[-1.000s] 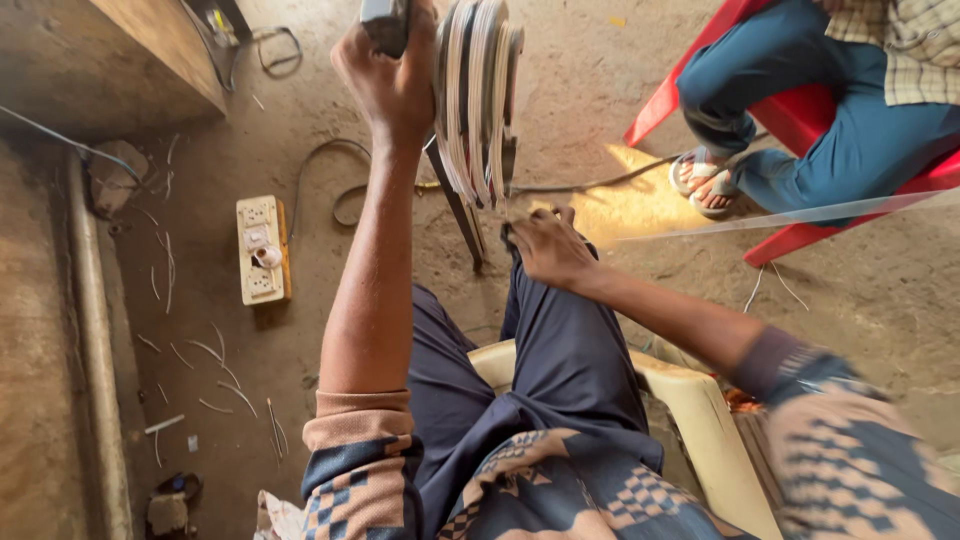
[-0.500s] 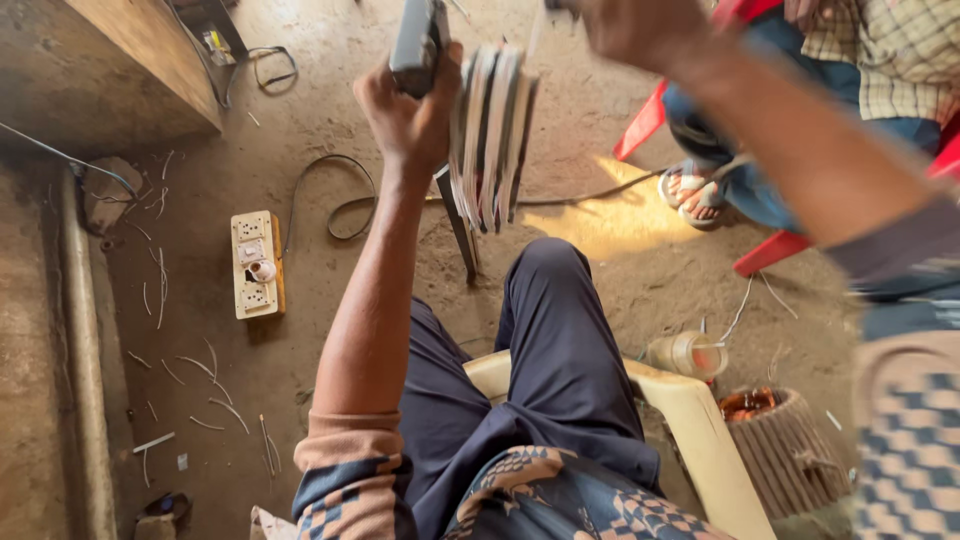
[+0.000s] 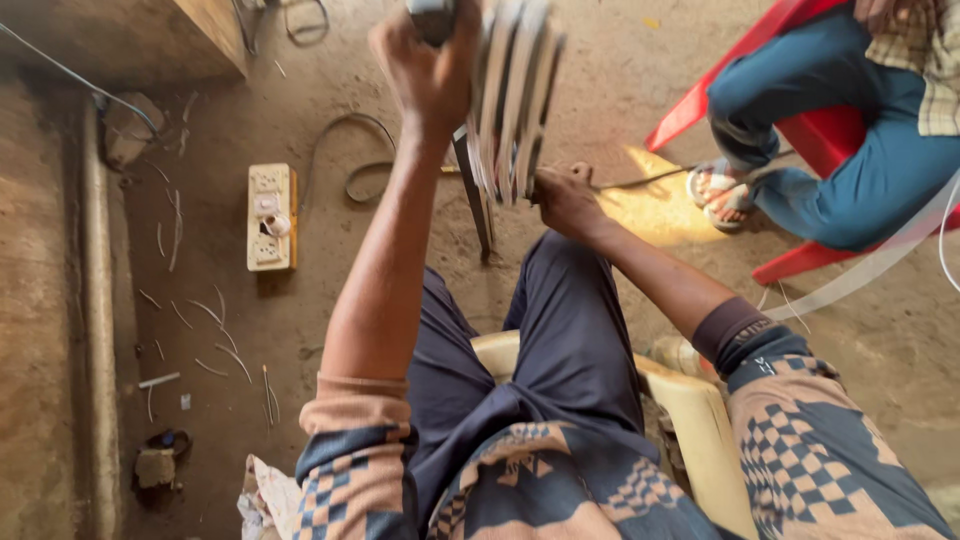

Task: The person sits with a stack of white wire bundles on the lap and uses a thin white string to tie them together. The person wraps the string around the bundle, pulls it tight, and secures it with a knot. The person uses red-handled scissors to cut the string after each tie.

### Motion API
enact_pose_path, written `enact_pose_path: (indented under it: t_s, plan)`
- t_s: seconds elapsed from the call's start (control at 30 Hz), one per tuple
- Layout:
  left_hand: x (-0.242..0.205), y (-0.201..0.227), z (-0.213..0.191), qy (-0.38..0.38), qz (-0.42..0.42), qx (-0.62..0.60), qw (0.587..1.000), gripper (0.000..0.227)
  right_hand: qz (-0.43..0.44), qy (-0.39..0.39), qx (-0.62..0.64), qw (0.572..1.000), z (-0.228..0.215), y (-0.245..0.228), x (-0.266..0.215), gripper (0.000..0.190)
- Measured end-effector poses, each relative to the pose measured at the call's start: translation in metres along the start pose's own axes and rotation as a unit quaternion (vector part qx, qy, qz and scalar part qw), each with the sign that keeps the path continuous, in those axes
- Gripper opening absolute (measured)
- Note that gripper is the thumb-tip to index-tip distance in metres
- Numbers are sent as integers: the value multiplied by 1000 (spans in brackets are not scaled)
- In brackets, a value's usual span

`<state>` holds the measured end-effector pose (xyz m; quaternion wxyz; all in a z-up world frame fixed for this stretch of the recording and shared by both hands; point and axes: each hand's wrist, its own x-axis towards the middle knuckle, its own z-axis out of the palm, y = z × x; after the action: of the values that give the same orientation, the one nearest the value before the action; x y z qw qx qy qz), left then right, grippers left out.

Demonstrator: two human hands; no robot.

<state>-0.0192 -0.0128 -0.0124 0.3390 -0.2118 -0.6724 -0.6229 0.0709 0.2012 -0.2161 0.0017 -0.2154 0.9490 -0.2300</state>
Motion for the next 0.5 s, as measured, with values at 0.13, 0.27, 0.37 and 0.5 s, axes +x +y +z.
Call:
enact_pose_path:
  t_s: [0.13,0.27,0.37,0.5]
  plan:
    - [8,-14,-4,97,113,157,976,40,-81,53,29,995,-9,-42,-24,22]
    - [11,-13,-17,67,66,70,993,42,-175,56,70,980,-81,-102,-55,27]
    - [11,-3,-20,52,27,103,993,47,-179,-70,165,967,-173,-133,-52,21]
    - [-1,16,-25,6,33,56,998,44,-371,120,-22,921,-281,-125,17,16]
